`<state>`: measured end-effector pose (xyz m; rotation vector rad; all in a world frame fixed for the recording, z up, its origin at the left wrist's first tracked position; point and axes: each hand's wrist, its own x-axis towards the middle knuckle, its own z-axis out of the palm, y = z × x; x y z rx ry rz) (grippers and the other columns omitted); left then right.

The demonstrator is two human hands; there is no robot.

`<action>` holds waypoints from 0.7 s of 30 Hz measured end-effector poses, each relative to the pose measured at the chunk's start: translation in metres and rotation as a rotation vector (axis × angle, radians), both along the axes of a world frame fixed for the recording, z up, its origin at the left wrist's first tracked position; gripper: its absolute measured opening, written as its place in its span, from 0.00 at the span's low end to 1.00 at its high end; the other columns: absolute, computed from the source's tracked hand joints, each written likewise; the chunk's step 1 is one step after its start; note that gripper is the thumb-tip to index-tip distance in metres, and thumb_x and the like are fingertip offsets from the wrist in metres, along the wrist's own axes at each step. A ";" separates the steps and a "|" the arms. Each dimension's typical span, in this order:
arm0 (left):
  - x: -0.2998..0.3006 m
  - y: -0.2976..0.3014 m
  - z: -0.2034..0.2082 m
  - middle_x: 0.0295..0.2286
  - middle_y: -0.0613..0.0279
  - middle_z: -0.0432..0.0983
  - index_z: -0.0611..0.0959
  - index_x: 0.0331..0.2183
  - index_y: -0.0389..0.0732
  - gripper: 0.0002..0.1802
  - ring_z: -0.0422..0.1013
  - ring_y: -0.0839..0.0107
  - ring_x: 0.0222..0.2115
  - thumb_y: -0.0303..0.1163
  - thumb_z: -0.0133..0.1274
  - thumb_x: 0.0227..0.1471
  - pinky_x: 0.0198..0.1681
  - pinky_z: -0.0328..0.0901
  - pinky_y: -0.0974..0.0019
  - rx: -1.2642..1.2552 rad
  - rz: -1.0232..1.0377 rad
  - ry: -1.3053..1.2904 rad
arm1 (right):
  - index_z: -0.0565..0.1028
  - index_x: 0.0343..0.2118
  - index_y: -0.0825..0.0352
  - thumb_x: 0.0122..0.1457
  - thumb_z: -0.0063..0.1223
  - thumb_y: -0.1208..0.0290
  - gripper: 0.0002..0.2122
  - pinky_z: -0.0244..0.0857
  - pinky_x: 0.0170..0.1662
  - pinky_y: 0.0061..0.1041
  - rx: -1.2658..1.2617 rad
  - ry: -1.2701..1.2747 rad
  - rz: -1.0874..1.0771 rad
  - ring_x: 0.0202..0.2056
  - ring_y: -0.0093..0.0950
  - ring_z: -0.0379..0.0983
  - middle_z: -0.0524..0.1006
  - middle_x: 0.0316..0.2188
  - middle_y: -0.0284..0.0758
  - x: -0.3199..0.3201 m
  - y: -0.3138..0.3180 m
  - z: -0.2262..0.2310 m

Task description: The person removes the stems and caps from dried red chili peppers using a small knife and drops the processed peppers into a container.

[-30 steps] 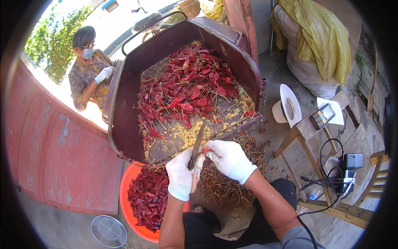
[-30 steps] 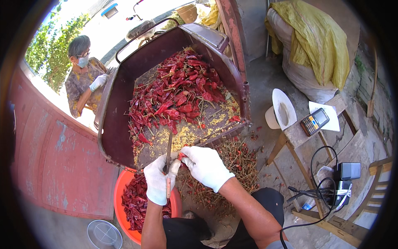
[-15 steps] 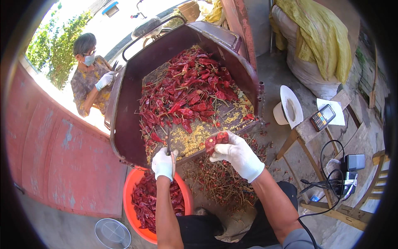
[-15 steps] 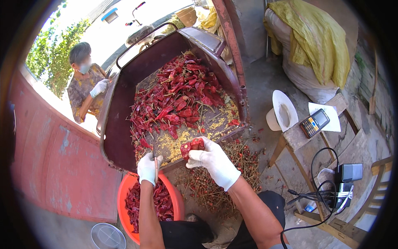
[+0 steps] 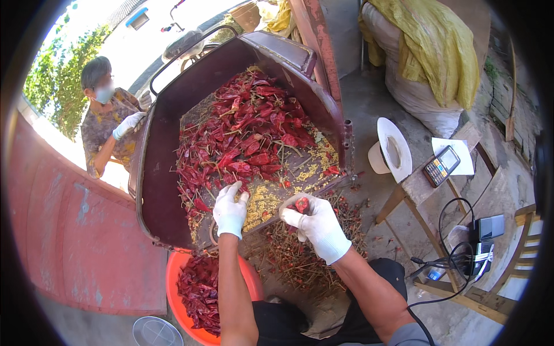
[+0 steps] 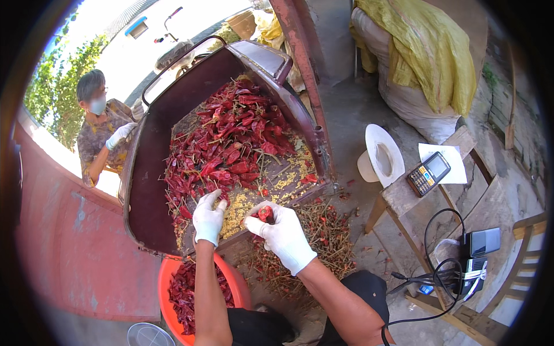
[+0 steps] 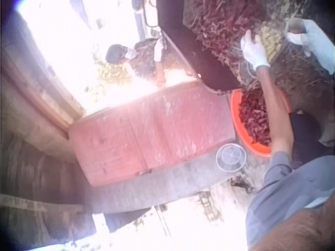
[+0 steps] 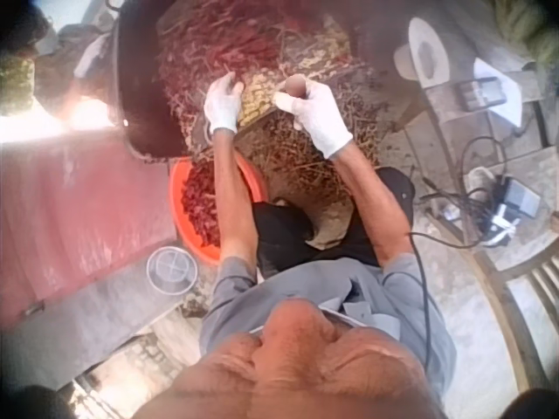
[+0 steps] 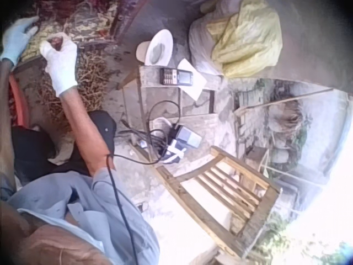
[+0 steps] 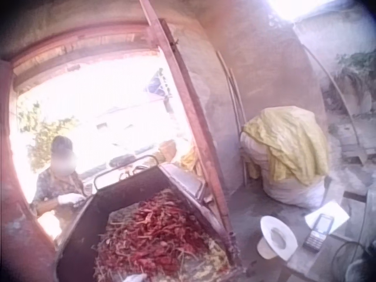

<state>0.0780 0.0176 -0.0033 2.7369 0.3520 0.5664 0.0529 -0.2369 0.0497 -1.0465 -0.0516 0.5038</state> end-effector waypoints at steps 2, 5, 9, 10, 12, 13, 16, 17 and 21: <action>0.008 -0.006 -0.012 0.49 0.52 0.76 0.84 0.46 0.53 0.20 0.70 0.52 0.50 0.39 0.61 0.49 0.54 0.65 0.56 0.146 0.045 0.069 | 0.76 0.34 0.64 0.58 0.61 0.69 0.06 0.57 0.20 0.15 -0.023 0.023 0.009 0.20 0.12 0.63 0.71 0.22 0.22 0.002 0.000 0.001; 0.015 -0.007 -0.020 0.49 0.51 0.75 0.85 0.46 0.55 0.19 0.70 0.52 0.51 0.40 0.60 0.49 0.55 0.65 0.55 0.138 0.156 0.191 | 0.76 0.34 0.65 0.59 0.61 0.68 0.07 0.59 0.20 0.16 -0.057 -0.014 0.000 0.20 0.12 0.64 0.71 0.22 0.22 0.005 -0.002 0.001; 0.015 0.011 -0.029 0.39 0.56 0.81 0.85 0.45 0.45 0.21 0.77 0.62 0.39 0.27 0.62 0.46 0.45 0.70 0.64 -0.156 0.091 -0.030 | 0.76 0.35 0.67 0.59 0.62 0.67 0.09 0.62 0.22 0.19 -0.082 -0.040 -0.006 0.20 0.14 0.66 0.73 0.22 0.26 0.010 0.003 -0.002; 0.015 0.010 -0.028 0.32 0.59 0.82 0.84 0.41 0.36 0.17 0.76 0.70 0.32 0.21 0.62 0.45 0.38 0.69 0.70 -0.206 0.078 -0.143 | 0.76 0.35 0.67 0.58 0.62 0.66 0.10 0.62 0.22 0.19 -0.092 -0.037 -0.021 0.20 0.14 0.66 0.73 0.22 0.26 0.010 0.004 -0.002; 0.007 0.006 -0.017 0.31 0.60 0.81 0.84 0.37 0.34 0.12 0.76 0.71 0.32 0.22 0.62 0.46 0.38 0.69 0.71 -0.585 0.062 -0.204 | 0.76 0.36 0.68 0.58 0.63 0.66 0.11 0.63 0.22 0.19 -0.110 -0.032 -0.047 0.20 0.14 0.67 0.74 0.22 0.27 0.011 0.008 -0.002; 0.003 -0.003 -0.005 0.30 0.60 0.81 0.84 0.35 0.34 0.10 0.75 0.72 0.32 0.22 0.62 0.46 0.38 0.69 0.71 -0.778 0.050 -0.231 | 0.76 0.37 0.69 0.56 0.64 0.65 0.13 0.64 0.24 0.20 -0.121 -0.032 -0.041 0.21 0.15 0.68 0.75 0.23 0.28 0.012 0.010 -0.003; -0.019 -0.041 0.034 0.29 0.63 0.77 0.79 0.37 0.33 0.13 0.72 0.77 0.29 0.17 0.60 0.46 0.35 0.68 0.73 -1.073 -0.056 -0.240 | 0.77 0.42 0.70 0.52 0.68 0.62 0.20 0.69 0.32 0.22 -0.152 -0.085 -0.059 0.27 0.19 0.73 0.79 0.29 0.33 0.013 0.015 -0.010; -0.028 -0.054 0.044 0.30 0.63 0.76 0.78 0.38 0.33 0.15 0.72 0.77 0.29 0.16 0.60 0.45 0.35 0.68 0.73 -1.167 -0.084 -0.223 | 0.77 0.45 0.70 0.50 0.69 0.61 0.23 0.70 0.35 0.22 -0.160 -0.139 -0.091 0.30 0.21 0.75 0.80 0.31 0.34 0.013 0.018 -0.018; -0.060 -0.085 0.062 0.33 0.66 0.73 0.75 0.39 0.35 0.16 0.69 0.79 0.33 0.14 0.59 0.47 0.38 0.66 0.75 -1.159 -0.248 -0.091 | 0.76 0.50 0.71 0.46 0.71 0.58 0.30 0.69 0.49 0.26 -0.198 -0.201 -0.026 0.43 0.28 0.78 0.81 0.43 0.42 0.011 0.022 -0.021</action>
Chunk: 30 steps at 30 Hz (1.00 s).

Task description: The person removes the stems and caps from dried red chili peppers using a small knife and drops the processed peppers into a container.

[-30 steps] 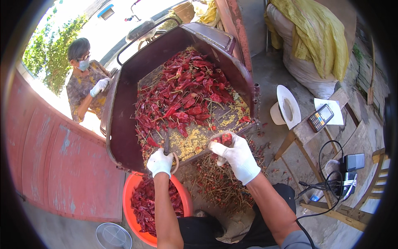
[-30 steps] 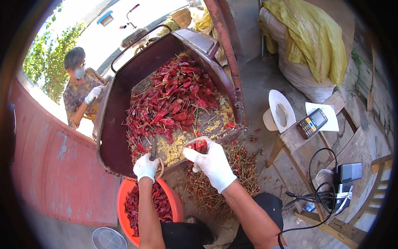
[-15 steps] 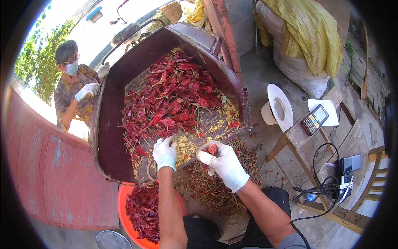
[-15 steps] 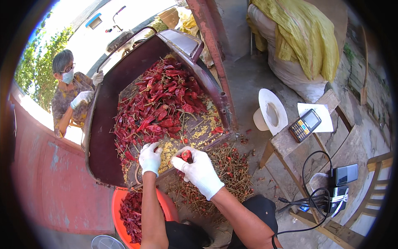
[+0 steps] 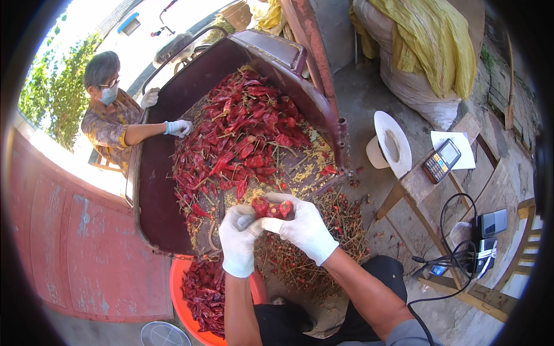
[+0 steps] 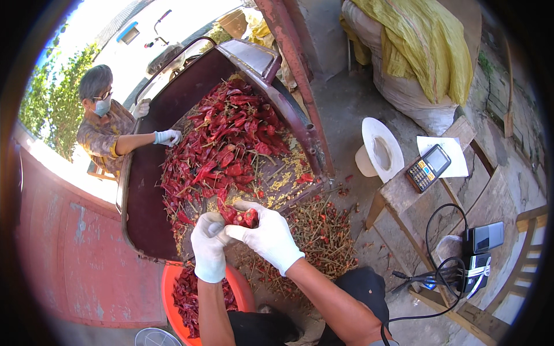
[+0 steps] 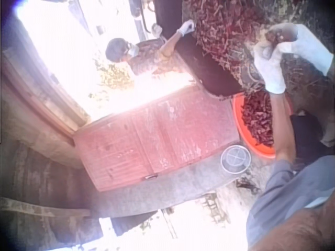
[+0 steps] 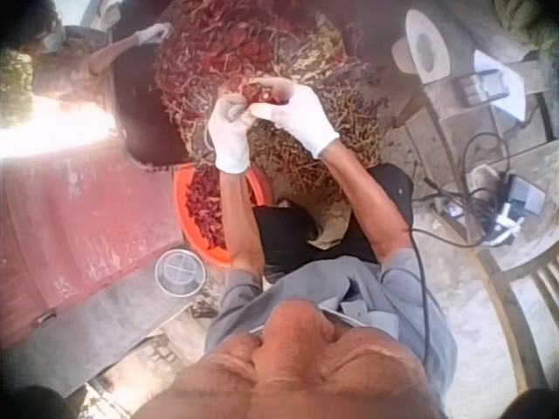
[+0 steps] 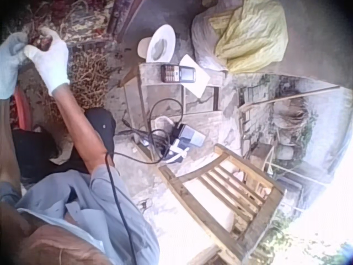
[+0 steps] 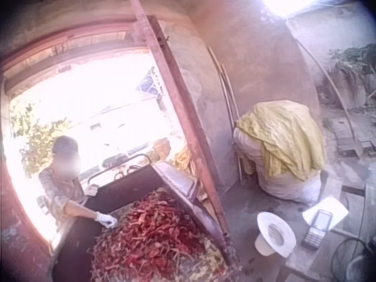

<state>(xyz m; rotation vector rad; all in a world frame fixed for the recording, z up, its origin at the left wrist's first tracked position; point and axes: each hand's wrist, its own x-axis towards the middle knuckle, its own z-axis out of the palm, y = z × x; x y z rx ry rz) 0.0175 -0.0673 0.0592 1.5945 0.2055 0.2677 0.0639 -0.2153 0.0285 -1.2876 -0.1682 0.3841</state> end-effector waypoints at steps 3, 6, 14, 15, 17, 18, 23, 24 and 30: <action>-0.012 -0.005 -0.005 0.32 0.67 0.72 0.75 0.38 0.36 0.16 0.68 0.80 0.32 0.11 0.56 0.47 0.34 0.65 0.76 0.032 -0.005 -0.044 | 0.78 0.49 0.69 0.47 0.69 0.57 0.28 0.69 0.50 0.29 -0.130 -0.179 -0.039 0.45 0.33 0.78 0.79 0.45 0.43 -0.006 0.003 0.003; -0.019 -0.005 -0.008 0.31 0.67 0.72 0.74 0.38 0.35 0.17 0.68 0.80 0.30 0.10 0.56 0.46 0.33 0.64 0.76 0.144 0.035 -0.044 | 0.79 0.47 0.66 0.48 0.67 0.57 0.24 0.68 0.52 0.32 -0.354 -0.349 -0.044 0.46 0.38 0.76 0.78 0.44 0.43 -0.014 -0.003 0.019; -0.043 0.002 0.011 0.35 0.63 0.78 0.82 0.41 0.35 0.14 0.74 0.77 0.34 0.17 0.58 0.49 0.39 0.69 0.72 0.380 0.150 -0.018 | 0.81 0.41 0.63 0.47 0.67 0.59 0.19 0.73 0.43 0.30 -0.415 -0.453 -0.133 0.37 0.37 0.80 0.81 0.36 0.38 -0.030 -0.001 0.018; -0.047 0.005 0.016 0.35 0.61 0.78 0.84 0.40 0.36 0.14 0.74 0.74 0.34 0.19 0.61 0.48 0.40 0.69 0.72 0.385 0.164 -0.046 | 0.80 0.41 0.63 0.48 0.66 0.61 0.18 0.73 0.42 0.31 -0.491 -0.517 -0.132 0.37 0.38 0.80 0.82 0.35 0.40 -0.033 -0.002 0.023; -0.050 0.007 0.021 0.34 0.62 0.76 0.84 0.38 0.34 0.11 0.73 0.76 0.34 0.19 0.59 0.50 0.39 0.69 0.72 0.522 0.051 -0.178 | 0.80 0.41 0.64 0.49 0.66 0.62 0.18 0.73 0.42 0.31 -0.463 -0.561 -0.098 0.36 0.39 0.80 0.82 0.35 0.40 -0.037 -0.003 0.022; -0.051 0.007 0.023 0.33 0.63 0.76 0.83 0.37 0.33 0.09 0.72 0.77 0.35 0.18 0.58 0.50 0.39 0.69 0.72 0.587 -0.007 -0.242 | 0.80 0.42 0.64 0.49 0.65 0.62 0.18 0.73 0.42 0.32 -0.452 -0.583 -0.081 0.36 0.39 0.79 0.81 0.36 0.41 -0.038 -0.003 0.022; -0.054 0.005 0.025 0.32 0.60 0.80 0.87 0.34 0.40 0.11 0.75 0.66 0.32 0.24 0.64 0.44 0.38 0.70 0.68 0.863 0.021 -0.383 | 0.79 0.41 0.67 0.49 0.64 0.64 0.17 0.72 0.41 0.30 -0.344 -0.367 0.176 0.33 0.36 0.80 0.81 0.33 0.43 -0.038 -0.004 0.023; -0.055 0.003 0.025 0.31 0.60 0.80 0.87 0.33 0.40 0.10 0.76 0.65 0.32 0.25 0.64 0.43 0.38 0.70 0.67 0.942 0.034 -0.418 | 0.79 0.41 0.68 0.49 0.64 0.65 0.17 0.72 0.41 0.29 -0.286 -0.297 0.241 0.32 0.36 0.80 0.81 0.32 0.43 -0.037 -0.005 0.021; -0.051 -0.003 0.019 0.29 0.59 0.81 0.85 0.31 0.39 0.06 0.77 0.65 0.30 0.29 0.62 0.48 0.34 0.70 0.65 0.823 0.066 -0.349 | 0.78 0.39 0.71 0.49 0.63 0.64 0.18 0.71 0.34 0.33 -0.089 0.113 0.439 0.27 0.37 0.78 0.79 0.24 0.43 -0.036 -0.008 0.021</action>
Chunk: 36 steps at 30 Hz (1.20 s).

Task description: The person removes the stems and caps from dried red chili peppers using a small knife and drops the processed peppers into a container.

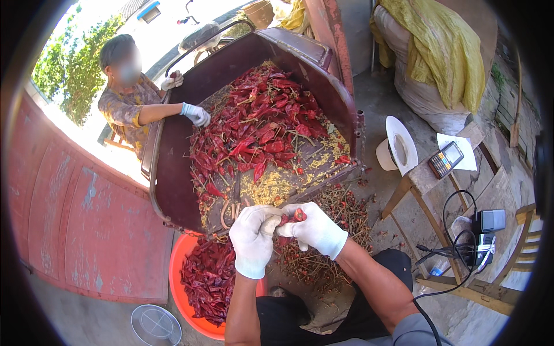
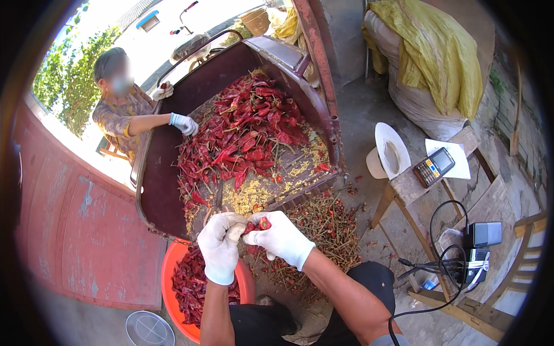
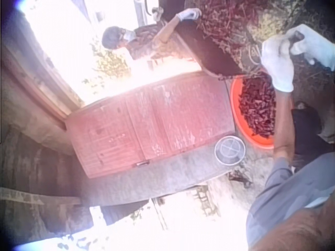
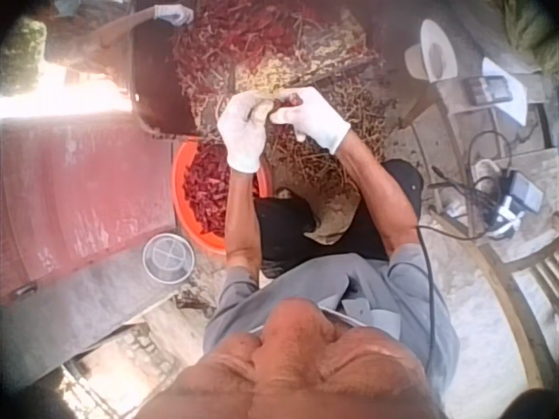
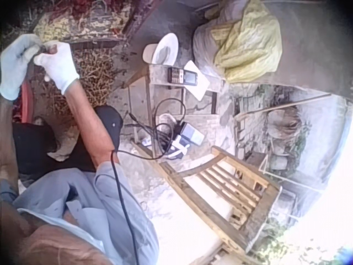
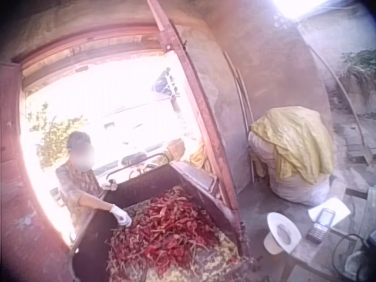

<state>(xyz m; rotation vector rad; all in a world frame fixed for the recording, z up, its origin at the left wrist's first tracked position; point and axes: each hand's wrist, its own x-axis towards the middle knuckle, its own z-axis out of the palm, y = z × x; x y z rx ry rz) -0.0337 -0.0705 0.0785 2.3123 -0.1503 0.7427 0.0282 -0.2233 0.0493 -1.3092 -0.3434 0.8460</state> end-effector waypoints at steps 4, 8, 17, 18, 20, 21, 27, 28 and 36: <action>0.000 -0.007 -0.011 0.27 0.62 0.80 0.83 0.31 0.35 0.08 0.73 0.75 0.27 0.31 0.58 0.56 0.33 0.67 0.71 -0.492 0.047 0.187 | 0.79 0.37 0.67 0.50 0.58 0.65 0.14 0.71 0.34 0.36 -0.245 -0.650 -0.221 0.27 0.41 0.78 0.79 0.24 0.42 -0.005 0.008 -0.008; 0.005 -0.008 -0.018 0.25 0.67 0.75 0.81 0.34 0.37 0.12 0.67 0.78 0.23 0.37 0.54 0.61 0.28 0.61 0.74 -0.984 -0.043 0.220 | 0.80 0.35 0.66 0.50 0.59 0.68 0.10 0.71 0.34 0.32 -0.256 -0.795 -0.325 0.28 0.40 0.78 0.79 0.26 0.41 -0.008 0.007 0.000; 0.040 0.042 -0.028 0.20 0.69 0.69 0.77 0.29 0.42 0.16 0.66 0.76 0.19 0.44 0.52 0.62 0.20 0.60 0.73 -1.148 0.192 0.216 | 0.81 0.40 0.60 0.54 0.58 0.64 0.12 0.69 0.32 0.29 -0.018 -0.423 -0.272 0.24 0.32 0.73 0.76 0.23 0.39 -0.013 0.006 -0.004; 0.040 0.046 -0.028 0.18 0.69 0.69 0.78 0.28 0.41 0.17 0.65 0.76 0.17 0.44 0.52 0.62 0.18 0.59 0.73 -1.005 0.201 0.295 | 0.80 0.41 0.61 0.55 0.59 0.62 0.13 0.68 0.33 0.29 0.033 -0.321 -0.229 0.23 0.31 0.73 0.76 0.23 0.39 -0.013 0.004 0.006; 0.056 0.054 -0.041 0.20 0.65 0.75 0.82 0.29 0.35 0.16 0.69 0.77 0.18 0.40 0.55 0.60 0.21 0.62 0.74 -0.755 0.340 0.363 | 0.80 0.42 0.64 0.56 0.60 0.60 0.15 0.68 0.33 0.28 0.131 -0.116 -0.148 0.23 0.29 0.72 0.76 0.22 0.39 -0.012 0.001 0.019; 0.068 0.066 -0.058 0.23 0.63 0.77 0.83 0.34 0.35 0.14 0.71 0.75 0.21 0.38 0.56 0.59 0.26 0.65 0.72 -0.644 0.321 0.354 | 0.80 0.42 0.66 0.55 0.62 0.57 0.18 0.69 0.35 0.29 0.092 -0.271 -0.187 0.25 0.31 0.74 0.78 0.23 0.40 -0.010 0.001 0.015; 0.128 0.103 -0.088 0.37 0.54 0.83 0.84 0.43 0.38 0.16 0.79 0.66 0.35 0.34 0.60 0.52 0.43 0.71 0.65 0.203 0.506 0.309 | 0.81 0.40 0.61 0.55 0.60 0.52 0.18 0.71 0.40 0.33 -0.082 -0.371 -0.197 0.32 0.38 0.79 0.81 0.29 0.42 -0.005 -0.002 0.014; 0.137 0.105 -0.091 0.37 0.52 0.83 0.85 0.43 0.38 0.18 0.79 0.64 0.36 0.36 0.62 0.51 0.43 0.71 0.64 0.301 0.528 0.324 | 0.81 0.40 0.60 0.55 0.59 0.51 0.19 0.71 0.40 0.34 -0.135 -0.382 -0.160 0.32 0.39 0.79 0.81 0.29 0.42 -0.004 -0.003 0.015; 0.137 0.086 -0.094 0.33 0.58 0.83 0.84 0.42 0.35 0.17 0.78 0.69 0.32 0.33 0.63 0.50 0.38 0.70 0.67 -0.009 0.485 0.375 | 0.81 0.43 0.56 0.54 0.58 0.49 0.19 0.70 0.37 0.34 -0.203 -0.368 -0.241 0.30 0.39 0.77 0.79 0.25 0.40 0.005 0.003 0.000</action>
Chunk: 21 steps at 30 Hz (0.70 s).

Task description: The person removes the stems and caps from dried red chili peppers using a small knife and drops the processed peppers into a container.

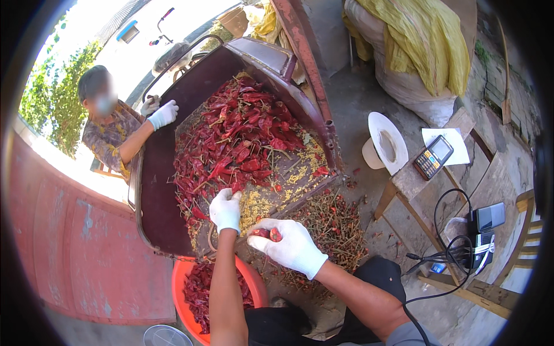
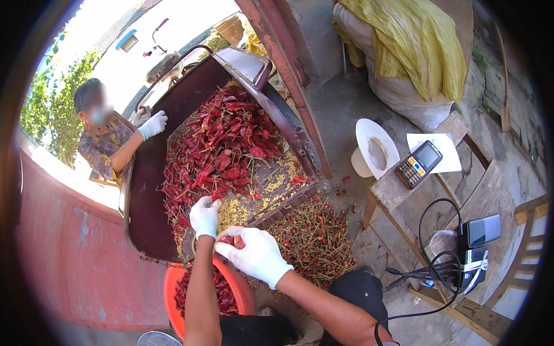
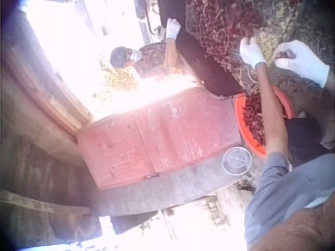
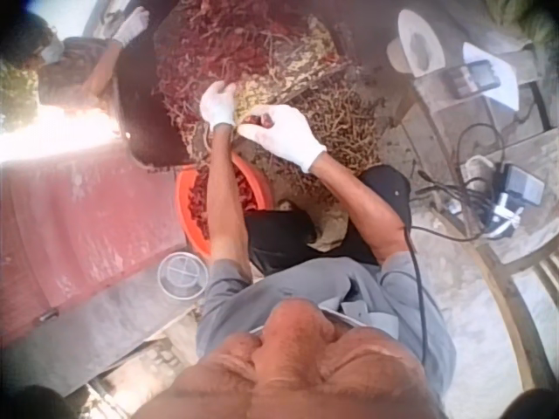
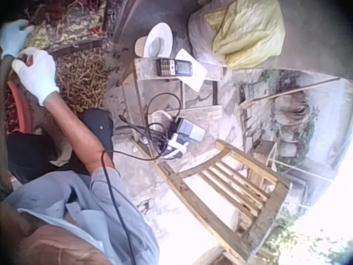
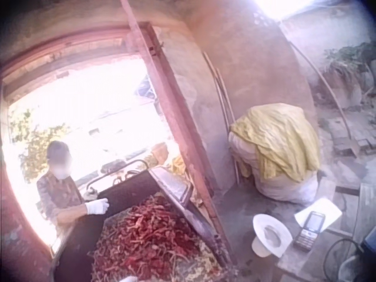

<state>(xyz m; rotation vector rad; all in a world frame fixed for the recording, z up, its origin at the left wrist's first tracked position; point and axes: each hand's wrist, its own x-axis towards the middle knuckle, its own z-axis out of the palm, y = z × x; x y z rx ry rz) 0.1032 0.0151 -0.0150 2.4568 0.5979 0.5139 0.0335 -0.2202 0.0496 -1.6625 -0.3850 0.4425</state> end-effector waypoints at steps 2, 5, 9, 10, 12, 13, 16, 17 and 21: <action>-0.011 0.015 -0.010 0.31 0.64 0.82 0.83 0.40 0.32 0.12 0.75 0.74 0.29 0.28 0.61 0.53 0.35 0.69 0.70 -0.326 -0.073 -0.221 | 0.81 0.42 0.63 0.56 0.62 0.62 0.14 0.70 0.42 0.26 0.001 0.083 -0.062 0.33 0.26 0.79 0.83 0.33 0.38 0.001 0.002 0.010; -0.051 -0.042 0.041 0.27 0.71 0.77 0.83 0.36 0.35 0.06 0.67 0.85 0.23 0.26 0.57 0.56 0.27 0.61 0.78 -0.677 -0.148 -0.228 | 0.81 0.43 0.63 0.55 0.61 0.59 0.16 0.71 0.41 0.27 0.128 0.089 -0.208 0.34 0.29 0.78 0.82 0.33 0.39 0.006 0.006 -0.011; -0.104 -0.081 0.075 0.26 0.71 0.77 0.83 0.37 0.36 0.08 0.66 0.86 0.23 0.31 0.55 0.59 0.27 0.60 0.79 -0.812 -0.304 -0.139 | 0.79 0.49 0.61 0.54 0.60 0.55 0.22 0.72 0.43 0.30 0.171 0.015 -0.193 0.37 0.37 0.80 0.82 0.35 0.44 0.003 0.004 -0.009; -0.113 -0.084 0.077 0.26 0.71 0.77 0.82 0.38 0.36 0.09 0.67 0.87 0.24 0.32 0.55 0.59 0.28 0.61 0.79 -0.860 -0.379 -0.102 | 0.79 0.50 0.61 0.54 0.60 0.55 0.23 0.71 0.43 0.30 0.184 0.003 -0.165 0.37 0.36 0.80 0.82 0.36 0.44 0.002 0.001 -0.009; -0.119 -0.087 0.077 0.25 0.72 0.77 0.82 0.36 0.34 0.09 0.68 0.83 0.25 0.31 0.57 0.58 0.29 0.63 0.76 -0.795 -0.439 -0.122 | 0.78 0.51 0.62 0.54 0.60 0.55 0.23 0.70 0.45 0.28 0.241 0.047 -0.084 0.39 0.34 0.80 0.82 0.37 0.44 0.000 -0.001 -0.014; -0.121 -0.084 0.073 0.25 0.68 0.78 0.83 0.37 0.34 0.08 0.69 0.79 0.25 0.29 0.57 0.57 0.29 0.64 0.73 -0.618 -0.471 -0.151 | 0.78 0.51 0.63 0.55 0.60 0.55 0.24 0.70 0.46 0.27 0.269 0.067 -0.040 0.39 0.33 0.80 0.82 0.37 0.43 -0.002 -0.001 -0.016; -0.127 -0.079 0.065 0.26 0.56 0.79 0.84 0.37 0.35 0.08 0.73 0.68 0.25 0.25 0.58 0.53 0.31 0.67 0.65 -0.192 -0.482 -0.175 | 0.78 0.51 0.61 0.55 0.60 0.57 0.22 0.70 0.45 0.27 0.211 0.022 -0.022 0.38 0.33 0.80 0.82 0.38 0.42 -0.008 0.001 -0.011; -0.129 -0.080 0.066 0.26 0.53 0.78 0.84 0.36 0.36 0.07 0.74 0.64 0.26 0.24 0.59 0.52 0.31 0.68 0.63 -0.118 -0.448 -0.153 | 0.78 0.51 0.60 0.55 0.60 0.58 0.21 0.71 0.45 0.28 0.149 -0.020 -0.044 0.38 0.33 0.80 0.82 0.38 0.42 -0.010 -0.001 -0.006; -0.130 -0.085 0.072 0.27 0.49 0.78 0.85 0.34 0.38 0.07 0.76 0.56 0.28 0.25 0.60 0.48 0.33 0.70 0.60 0.184 -0.341 -0.089 | 0.81 0.45 0.56 0.54 0.60 0.62 0.15 0.71 0.37 0.30 0.023 -0.351 -0.230 0.31 0.36 0.78 0.80 0.30 0.36 -0.018 0.001 -0.009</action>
